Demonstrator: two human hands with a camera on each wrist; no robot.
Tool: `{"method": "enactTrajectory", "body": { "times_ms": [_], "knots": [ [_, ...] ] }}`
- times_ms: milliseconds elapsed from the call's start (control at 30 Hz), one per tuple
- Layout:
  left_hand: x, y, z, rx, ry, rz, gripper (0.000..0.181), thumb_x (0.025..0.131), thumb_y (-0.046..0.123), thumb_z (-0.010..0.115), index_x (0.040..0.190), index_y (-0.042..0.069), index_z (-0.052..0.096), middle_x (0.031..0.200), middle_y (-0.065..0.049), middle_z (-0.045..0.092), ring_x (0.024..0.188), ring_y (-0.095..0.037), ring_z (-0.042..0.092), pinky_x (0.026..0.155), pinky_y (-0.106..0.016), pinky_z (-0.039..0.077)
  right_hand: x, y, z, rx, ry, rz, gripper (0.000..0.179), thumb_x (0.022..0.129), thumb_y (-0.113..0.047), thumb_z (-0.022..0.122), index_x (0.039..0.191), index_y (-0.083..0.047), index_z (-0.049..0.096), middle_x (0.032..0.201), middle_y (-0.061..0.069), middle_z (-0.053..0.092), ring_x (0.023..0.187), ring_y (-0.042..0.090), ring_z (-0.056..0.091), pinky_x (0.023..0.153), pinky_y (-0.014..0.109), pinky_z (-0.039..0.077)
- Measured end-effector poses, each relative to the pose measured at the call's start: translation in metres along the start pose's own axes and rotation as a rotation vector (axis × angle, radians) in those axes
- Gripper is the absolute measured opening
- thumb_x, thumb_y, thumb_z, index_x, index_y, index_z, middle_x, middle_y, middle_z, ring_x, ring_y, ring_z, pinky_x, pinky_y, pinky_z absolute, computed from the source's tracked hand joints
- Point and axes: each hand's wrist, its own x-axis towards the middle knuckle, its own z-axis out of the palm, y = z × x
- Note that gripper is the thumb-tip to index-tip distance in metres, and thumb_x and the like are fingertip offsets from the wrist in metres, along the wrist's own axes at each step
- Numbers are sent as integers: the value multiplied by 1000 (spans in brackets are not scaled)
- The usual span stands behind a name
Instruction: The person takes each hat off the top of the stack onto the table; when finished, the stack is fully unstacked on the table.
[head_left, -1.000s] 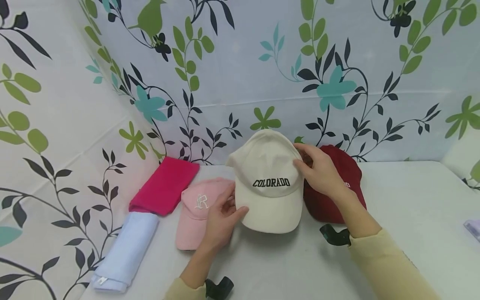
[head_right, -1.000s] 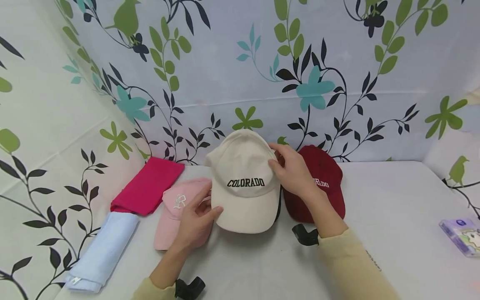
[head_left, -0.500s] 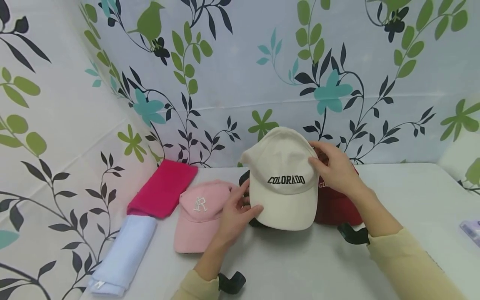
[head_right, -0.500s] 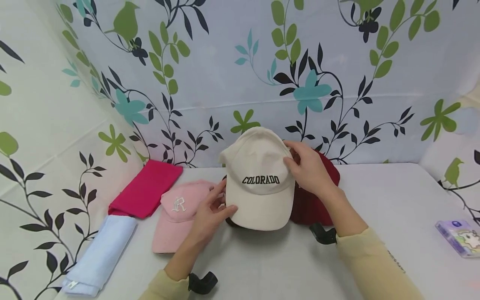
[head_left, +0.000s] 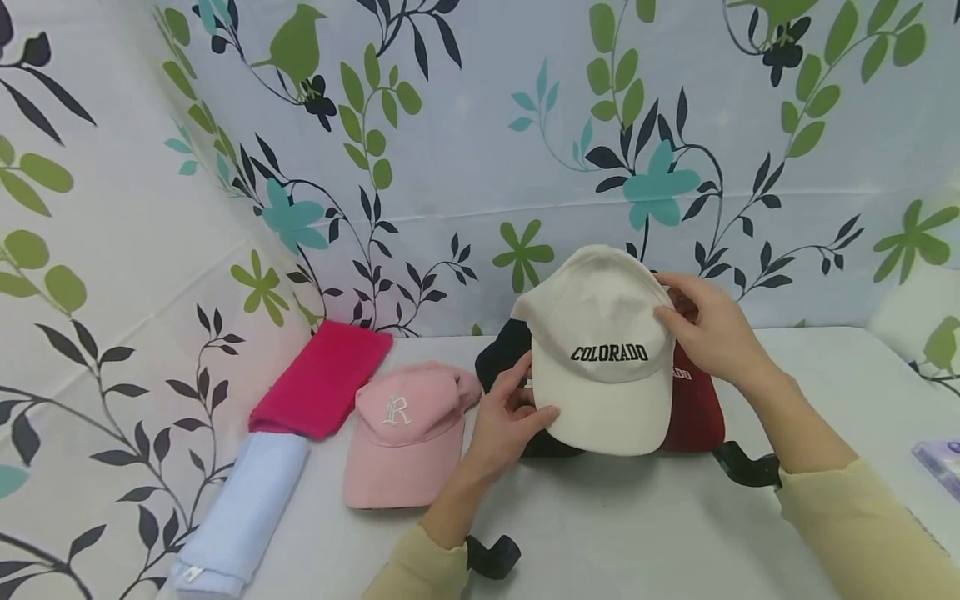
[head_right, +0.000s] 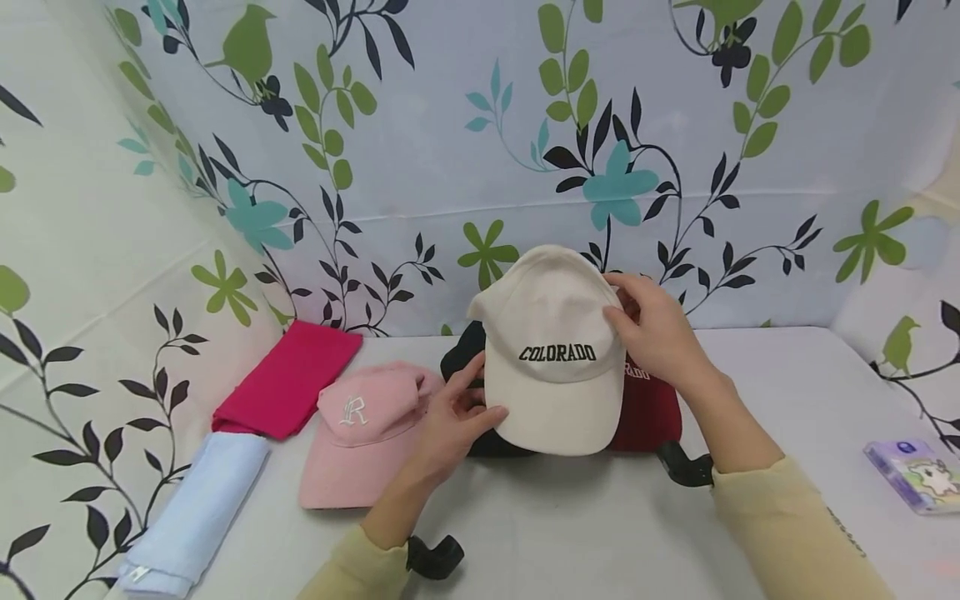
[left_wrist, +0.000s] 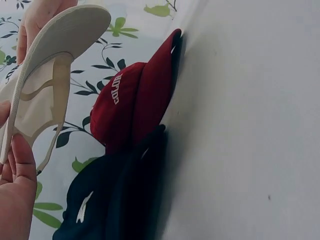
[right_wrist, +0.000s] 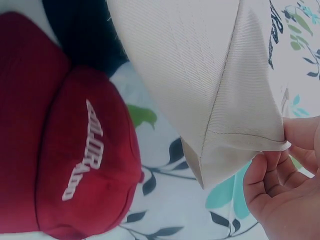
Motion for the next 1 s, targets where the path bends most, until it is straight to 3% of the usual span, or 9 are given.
{"method": "enactTrajectory", "body": {
  "times_ms": [267, 533, 733, 1000],
  "knots": [
    [9, -7, 18, 10, -10, 29, 73, 86, -7, 74, 152, 1, 43, 126, -14, 49, 92, -17, 56, 80, -21, 53, -5, 12, -15, -17, -7, 39, 46, 101, -7, 60, 143, 6, 49, 110, 22, 56, 92, 34, 56, 70, 4, 38],
    [15, -11, 38, 25, -33, -2, 75, 87, -4, 75, 154, 6, 42, 131, -9, 50, 93, -13, 57, 80, -21, 54, -12, 24, -29, -70, 16, 79, 44, 100, -6, 60, 142, 6, 50, 106, 21, 56, 94, 36, 56, 73, 5, 35],
    [22, -13, 50, 9, -54, -7, 77, 87, -4, 75, 155, 8, 40, 125, -4, 50, 90, -10, 56, 78, -19, 52, -16, 30, -40, -99, 36, 77, 42, 100, -5, 60, 139, 7, 51, 102, 20, 54, 92, 36, 54, 72, 5, 34],
    [30, -15, 65, 12, -71, -27, 78, 87, -4, 74, 155, 6, 38, 126, -2, 47, 90, -8, 55, 77, -17, 51, -17, 37, -52, -116, 42, 105, 44, 101, -6, 58, 142, 7, 48, 106, 22, 54, 98, 40, 54, 73, 5, 33]
  ]
}}
